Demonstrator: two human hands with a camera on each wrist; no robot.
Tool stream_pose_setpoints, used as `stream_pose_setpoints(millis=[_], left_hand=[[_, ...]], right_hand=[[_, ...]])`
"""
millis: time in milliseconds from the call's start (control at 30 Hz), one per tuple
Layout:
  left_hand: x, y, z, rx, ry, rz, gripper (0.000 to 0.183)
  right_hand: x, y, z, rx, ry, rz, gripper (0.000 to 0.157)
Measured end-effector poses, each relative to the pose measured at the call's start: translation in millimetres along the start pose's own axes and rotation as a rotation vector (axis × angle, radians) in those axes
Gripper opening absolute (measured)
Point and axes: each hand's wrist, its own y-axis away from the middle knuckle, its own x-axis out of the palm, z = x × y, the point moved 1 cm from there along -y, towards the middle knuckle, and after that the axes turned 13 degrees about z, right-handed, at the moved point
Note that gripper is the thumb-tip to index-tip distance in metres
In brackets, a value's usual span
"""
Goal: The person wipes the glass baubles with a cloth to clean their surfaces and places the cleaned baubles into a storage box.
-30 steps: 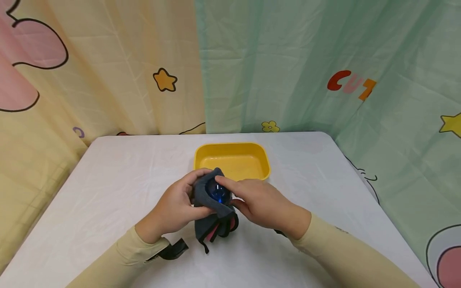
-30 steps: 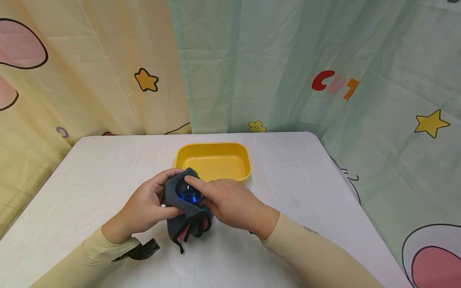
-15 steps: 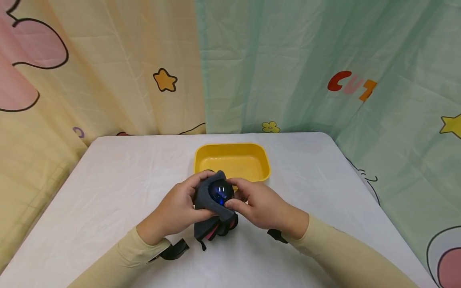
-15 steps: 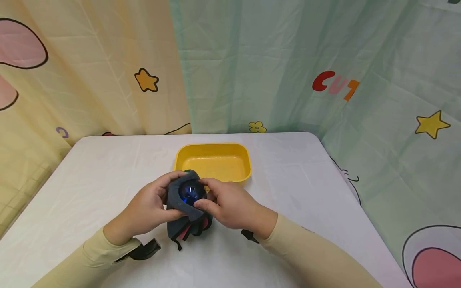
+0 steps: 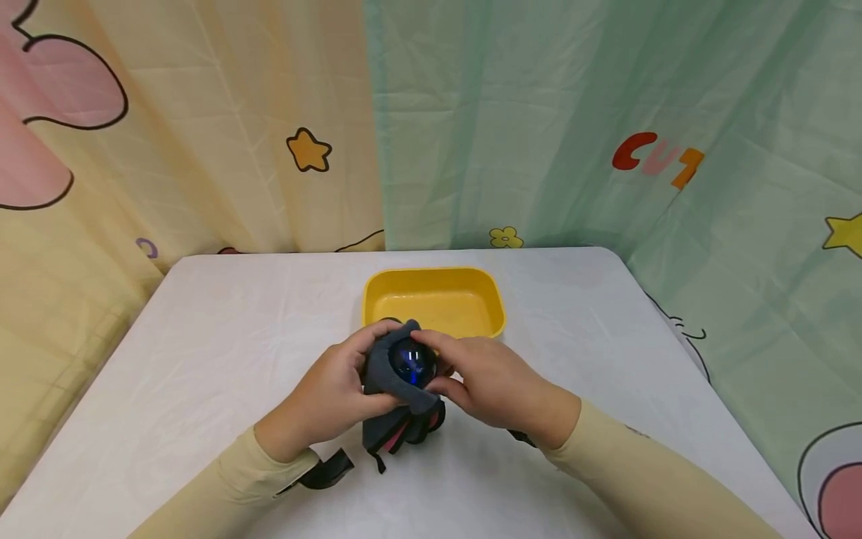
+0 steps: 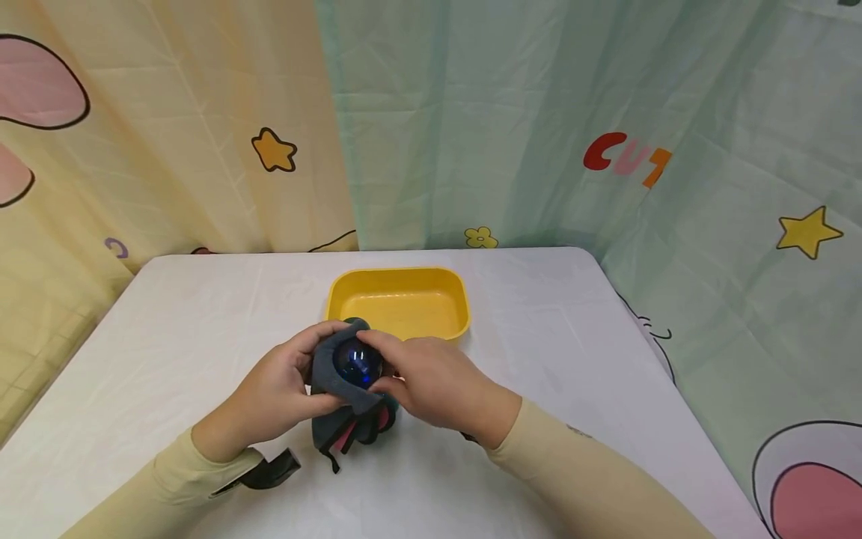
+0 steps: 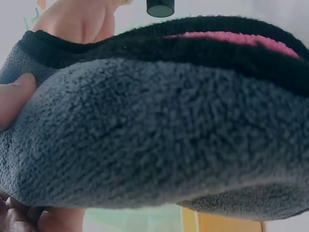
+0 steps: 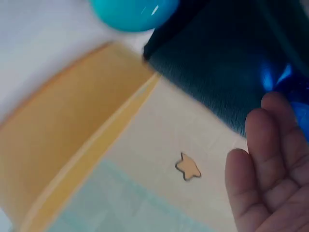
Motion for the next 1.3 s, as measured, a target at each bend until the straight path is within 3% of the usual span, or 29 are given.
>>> stream_pose_setpoints(millis=[133, 267, 367, 467, 633, 733, 933, 1033, 1100, 1300], left_hand=[[1.2, -1.2, -1.4, 0.008, -0.034, 0.002, 0.075], [0.5, -0.2, -0.8, 0.013, -0.06, -0.018, 0.075], [-1.2, 1.4, -0.3, 0.009, -0.067, -0.042, 0.075], [-2.7, 2.4, 0.1, -0.001, -0.06, -0.049, 0.074], [-1.3, 2.1, 0.6, 0.003, -0.012, -0.02, 0.074], [0.2, 0.4, -0.4, 0.02, -0.019, -0.009, 0.073], [1.5, -2.3, -3.4, -0.002, -0.098, -0.006, 0.072], [1.5, -1.6, -3.6, -0.004, -0.078, -0.001, 0.073], [0.9, -1.0, -2.9, 0.001, -0.039, -0.001, 0.073], [-3.0, 0.4, 0.8, 0.021, 0.108, 0.003, 0.072]], right_hand=[[0.8, 0.0, 1.1, 0.123, -0.288, 0.048, 0.058], [1.7, -1.2, 3.6, 0.149, -0.358, 0.046, 0.06], [-1.1, -0.8, 5.2, 0.102, -0.294, 0.073, 0.072], [-4.5, -0.2, 4.6, 0.012, -0.131, 0.087, 0.076], [-4.7, -0.3, 0.2, -0.093, 0.157, -0.02, 0.063], [-4.1, 0.0, -2.1, -0.1, 0.135, -0.035, 0.064], [0.4, 0.3, -1.5, 0.057, -0.215, 0.062, 0.063], [3.2, 0.3, 0.7, 0.09, -0.294, 0.053, 0.063], [3.5, 0.5, 2.2, 0.077, -0.248, 0.014, 0.064], [-1.6, 0.4, 1.6, -0.061, 0.091, -0.123, 0.068]])
